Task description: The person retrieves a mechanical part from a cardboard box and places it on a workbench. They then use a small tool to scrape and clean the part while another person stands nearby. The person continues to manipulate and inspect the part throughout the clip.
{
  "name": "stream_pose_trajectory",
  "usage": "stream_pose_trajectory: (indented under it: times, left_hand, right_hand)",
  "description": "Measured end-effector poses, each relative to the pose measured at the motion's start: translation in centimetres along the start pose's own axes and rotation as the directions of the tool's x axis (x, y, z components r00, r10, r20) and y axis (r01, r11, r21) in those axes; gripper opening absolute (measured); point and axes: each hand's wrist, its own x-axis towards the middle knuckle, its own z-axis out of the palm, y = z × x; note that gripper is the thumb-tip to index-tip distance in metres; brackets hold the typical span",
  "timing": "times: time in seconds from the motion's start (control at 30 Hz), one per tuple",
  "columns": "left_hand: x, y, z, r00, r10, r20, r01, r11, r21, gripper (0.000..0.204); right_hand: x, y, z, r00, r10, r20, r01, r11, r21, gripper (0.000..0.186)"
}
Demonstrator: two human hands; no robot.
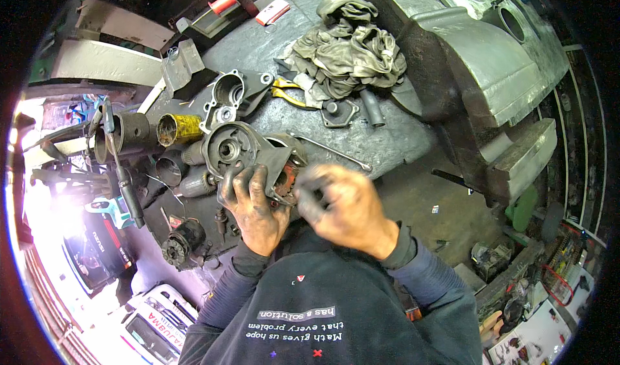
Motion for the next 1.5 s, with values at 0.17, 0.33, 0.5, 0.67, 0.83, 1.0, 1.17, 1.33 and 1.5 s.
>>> stream_pose_trajectory:
  times: [0.17, 0.33, 0.5, 0.67, 0.83, 1.0, 1.17, 1.33, 1.5]
  left_hand:
    - [0.1, 0.0, -0.1, 1.0, 0.01, 0.005, -0.01, 1.0, 0.017, 0.078]
    - [0.1, 0.1, 0.0, 1.0, 0.009, 0.018, -0.01, 1.0, 0.028, 0.077]
    - [0.1, 0.1, -0.1, 1.0, 0.013, 0.027, -0.014, 1.0, 0.021, 0.076]
    - [0.2, 0.1, -0.2, 0.999, 0.012, 0.038, -0.013, 0.999, 0.037, 0.076]
    - [0.1, 0.2, -0.3, 1.0, -0.007, 0.03, 0.007, 1.0, -0.012, 0.075]
    - [0.2, 0.2, -0.1, 1.0, -0.001, 0.031, 0.002, 1.0, -0.004, 0.074]
    - [0.4, 0.2, 0.0, 1.0, 0.013, 0.021, -0.013, 1.0, 0.019, 0.073]
    - [0.3, 0.3, 0.0, 1.0, 0.0, 0.012, -0.001, 1.0, 0.03, 0.072]
    - [0.1, 0.3, -0.1, 0.999, -0.027, 0.036, 0.027, 1.0, -0.012, 0.077]
  right_hand:
    - [-0.1, 0.5, 0.0, 0.984, 0.168, -0.059, -0.17, 0.985, -0.038, 0.021]
    - [-0.4, 0.6, 0.1, 0.997, 0.071, -0.007, -0.071, 0.991, -0.11, 0.019]
    - [-0.3, 0.4, 0.0, 0.996, 0.048, 0.079, -0.04, 0.995, -0.094, 0.019]
    - [-0.2, -0.2, -0.2, 0.987, 0.0, 0.161, 0.012, 0.997, -0.078, 0.022]
    - [0.0, -0.4, -0.4, 0.999, 0.019, 0.026, -0.016, 0.994, -0.11, 0.021]
    - [0.3, -0.2, -0.5, 0.997, 0.045, -0.068, -0.058, 0.978, -0.202, 0.021]
    - [0.1, 0.3, -0.5, 0.987, -0.047, 0.153, 0.064, 0.992, -0.109, 0.022]
    - [0.2, 0.9, -0.4, 0.986, -0.107, 0.132, 0.109, 0.994, -0.013, 0.018]
    - [0.8, 1.7, -0.5, 0.996, -0.004, 0.085, 0.007, 1.0, -0.03, 0.019]
